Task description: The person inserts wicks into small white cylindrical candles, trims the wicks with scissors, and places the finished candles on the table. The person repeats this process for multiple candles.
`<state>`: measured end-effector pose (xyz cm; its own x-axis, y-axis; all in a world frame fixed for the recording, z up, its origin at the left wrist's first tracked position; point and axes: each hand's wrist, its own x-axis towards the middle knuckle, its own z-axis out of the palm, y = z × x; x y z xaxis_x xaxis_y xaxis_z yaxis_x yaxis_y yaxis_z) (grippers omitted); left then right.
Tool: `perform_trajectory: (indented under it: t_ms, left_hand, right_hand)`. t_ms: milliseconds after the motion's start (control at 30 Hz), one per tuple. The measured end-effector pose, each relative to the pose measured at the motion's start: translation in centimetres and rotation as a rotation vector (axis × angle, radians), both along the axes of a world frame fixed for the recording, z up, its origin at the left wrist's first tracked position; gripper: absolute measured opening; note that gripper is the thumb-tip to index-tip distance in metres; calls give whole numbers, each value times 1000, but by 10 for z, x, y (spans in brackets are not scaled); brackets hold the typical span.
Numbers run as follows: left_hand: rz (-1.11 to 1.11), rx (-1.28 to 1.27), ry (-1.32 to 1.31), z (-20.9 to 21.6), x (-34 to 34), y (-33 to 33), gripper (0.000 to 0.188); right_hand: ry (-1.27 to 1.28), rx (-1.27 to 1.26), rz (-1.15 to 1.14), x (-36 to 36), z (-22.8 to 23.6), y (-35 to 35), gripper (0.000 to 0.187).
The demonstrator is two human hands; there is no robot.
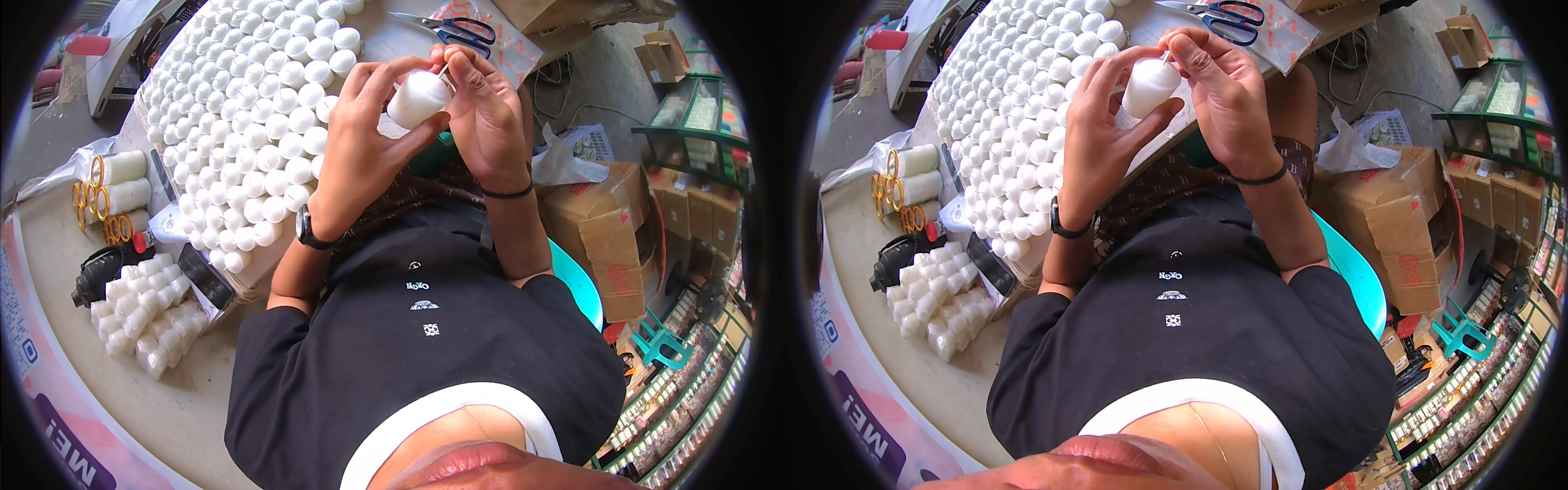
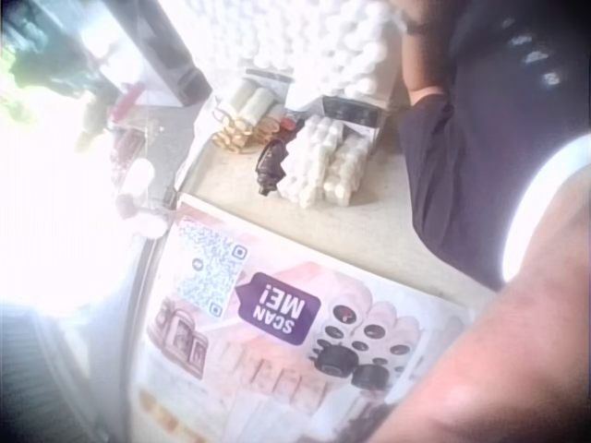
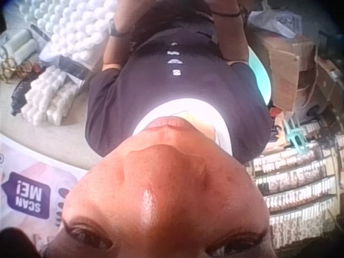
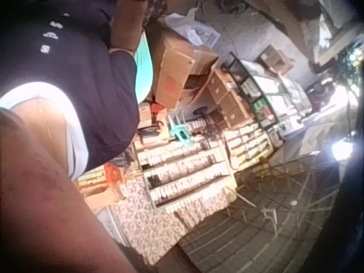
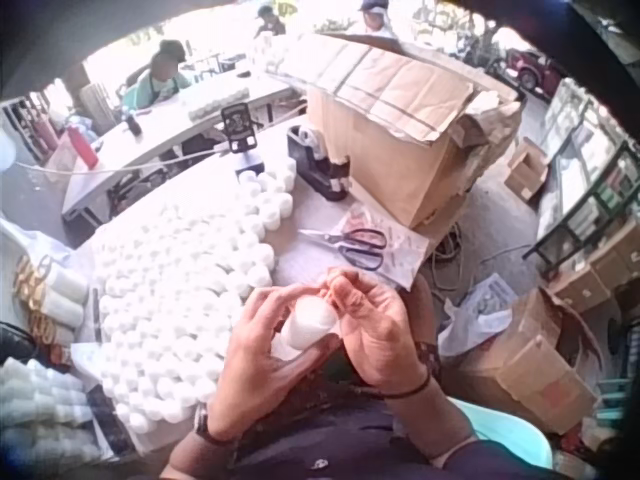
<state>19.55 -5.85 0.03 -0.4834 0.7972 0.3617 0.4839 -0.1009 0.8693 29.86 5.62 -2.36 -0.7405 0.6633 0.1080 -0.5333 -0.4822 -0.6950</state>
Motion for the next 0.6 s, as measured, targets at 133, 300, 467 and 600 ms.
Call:
perform_trajectory:
  t_ms: [133, 300, 467, 600]
  left_hand:
    - [155, -20, 132, -7, 4, 0, 54]
    - [303, 49, 117, -20, 8, 7, 56]
    - [397, 98, 22, -30, 6, 7, 58]
    - [492, 187, -105, -39, 1, 5, 70]
  right_hand:
    - [-43, 121, -132, -6, 2, -8, 19]
    - [-225, 347, -301, -17, 8, -19, 20]
    - [-284, 678, -342, -39, 11, -22, 17]
    - [-340, 558, -98, -64, 17, -18, 22]
